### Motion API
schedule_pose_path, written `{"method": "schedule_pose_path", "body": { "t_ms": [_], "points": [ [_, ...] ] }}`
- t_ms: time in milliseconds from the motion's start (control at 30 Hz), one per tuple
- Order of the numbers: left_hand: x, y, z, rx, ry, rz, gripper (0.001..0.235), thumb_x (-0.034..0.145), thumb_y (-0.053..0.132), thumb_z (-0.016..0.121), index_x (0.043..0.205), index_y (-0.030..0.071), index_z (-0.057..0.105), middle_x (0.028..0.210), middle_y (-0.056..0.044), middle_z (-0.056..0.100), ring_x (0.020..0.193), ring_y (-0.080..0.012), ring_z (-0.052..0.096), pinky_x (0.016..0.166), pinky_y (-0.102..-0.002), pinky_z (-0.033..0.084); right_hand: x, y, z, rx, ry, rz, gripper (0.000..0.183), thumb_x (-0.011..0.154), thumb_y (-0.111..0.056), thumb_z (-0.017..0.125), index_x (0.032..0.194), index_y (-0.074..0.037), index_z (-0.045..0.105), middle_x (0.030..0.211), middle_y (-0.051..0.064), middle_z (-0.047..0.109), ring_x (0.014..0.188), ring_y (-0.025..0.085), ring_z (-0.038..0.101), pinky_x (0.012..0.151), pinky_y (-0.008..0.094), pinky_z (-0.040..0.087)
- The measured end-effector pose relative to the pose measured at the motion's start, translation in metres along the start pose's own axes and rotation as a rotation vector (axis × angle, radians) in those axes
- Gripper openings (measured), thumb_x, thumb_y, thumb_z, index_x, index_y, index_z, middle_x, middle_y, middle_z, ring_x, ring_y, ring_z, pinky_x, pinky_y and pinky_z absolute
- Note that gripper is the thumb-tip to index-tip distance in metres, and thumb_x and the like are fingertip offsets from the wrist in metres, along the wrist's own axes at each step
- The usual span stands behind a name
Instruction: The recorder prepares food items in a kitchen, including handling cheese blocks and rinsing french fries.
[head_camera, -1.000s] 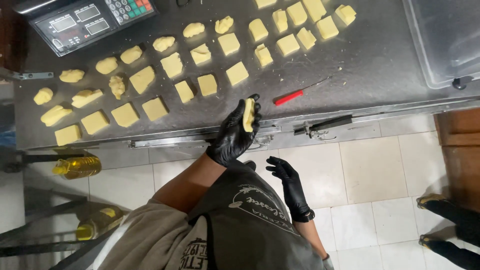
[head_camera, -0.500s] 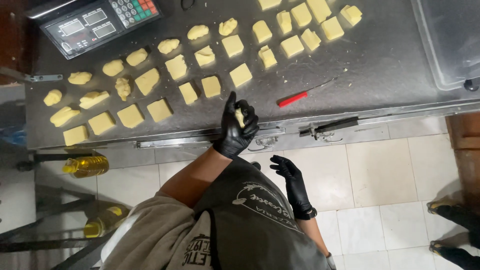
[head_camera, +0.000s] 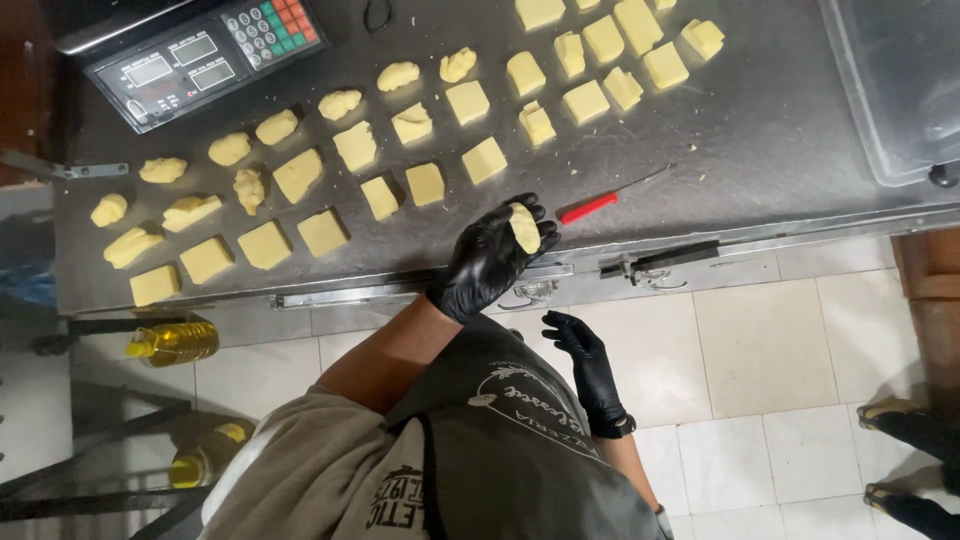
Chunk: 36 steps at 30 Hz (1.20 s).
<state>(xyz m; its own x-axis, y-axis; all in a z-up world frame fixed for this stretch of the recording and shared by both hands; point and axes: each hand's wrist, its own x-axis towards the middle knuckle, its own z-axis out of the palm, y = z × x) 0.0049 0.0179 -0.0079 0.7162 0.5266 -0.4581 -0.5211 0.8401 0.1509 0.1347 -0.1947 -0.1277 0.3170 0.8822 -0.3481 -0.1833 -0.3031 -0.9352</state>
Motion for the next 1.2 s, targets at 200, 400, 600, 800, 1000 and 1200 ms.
{"method": "schedule_pose_path", "body": {
  "t_ms": [200,400,600,800,1000,1200],
  "points": [
    [0.037,0.000,-0.056,-0.052,-0.327,0.005,0.016,0.115,0.015,0.066,0.123,0.002,0.063,0.111,-0.012,0.066,0.097,-0.0254,0.067,0.079,-0.037,0.056,0.008,0.003,0.002,0.035,0.023,-0.009,0.041,0.103,-0.029,0.054,0.134,-0.005,0.066,0.130,0.010,0.072,0.114,0.021,0.069,0.096,0.034,0.050],
    [0.027,0.005,-0.035,0.145,-0.242,0.085,0.019,0.100,0.012,0.063,0.118,0.019,0.064,0.111,0.000,0.064,0.085,-0.0120,0.058,0.063,-0.025,0.043,0.014,0.007,0.004,0.029,0.006,0.005,0.044,0.105,-0.034,0.049,0.133,-0.006,0.066,0.130,0.010,0.072,0.114,0.021,0.070,0.097,0.034,0.050],
    [0.041,0.001,-0.059,0.022,-0.664,-0.002,0.063,0.121,0.054,0.032,0.076,0.015,0.053,0.062,-0.001,0.044,0.049,-0.0167,0.041,0.043,-0.033,0.034,0.012,0.005,0.006,-0.004,-0.017,0.027,0.043,0.105,-0.033,0.050,0.133,-0.005,0.066,0.130,0.010,0.073,0.113,0.021,0.070,0.096,0.034,0.050],
    [0.036,-0.004,-0.052,0.022,-0.467,-0.182,0.057,0.108,0.050,0.032,0.065,0.016,0.046,0.053,-0.001,0.032,0.042,-0.0193,0.033,0.043,-0.037,0.031,0.008,0.009,0.004,-0.007,-0.008,0.048,0.042,0.106,-0.032,0.049,0.133,-0.004,0.066,0.129,0.010,0.073,0.113,0.021,0.070,0.096,0.034,0.050],
    [0.000,-0.007,-0.005,0.141,-0.253,-0.101,0.027,0.107,0.032,0.046,0.100,0.015,0.067,0.071,0.001,0.052,0.056,-0.0144,0.049,0.048,-0.030,0.040,0.003,0.014,-0.002,-0.019,-0.005,0.025,0.042,0.103,-0.030,0.052,0.134,-0.005,0.065,0.130,0.010,0.072,0.113,0.021,0.069,0.096,0.034,0.050],
    [0.029,-0.020,-0.042,0.029,-0.155,0.025,0.015,0.101,0.019,0.065,0.114,0.011,0.066,0.104,-0.004,0.070,0.090,-0.0178,0.066,0.071,-0.031,0.056,-0.010,0.002,0.001,0.008,0.007,-0.019,0.050,0.106,-0.041,0.045,0.133,-0.005,0.066,0.131,0.011,0.072,0.114,0.022,0.070,0.098,0.035,0.050]
  ]
}}
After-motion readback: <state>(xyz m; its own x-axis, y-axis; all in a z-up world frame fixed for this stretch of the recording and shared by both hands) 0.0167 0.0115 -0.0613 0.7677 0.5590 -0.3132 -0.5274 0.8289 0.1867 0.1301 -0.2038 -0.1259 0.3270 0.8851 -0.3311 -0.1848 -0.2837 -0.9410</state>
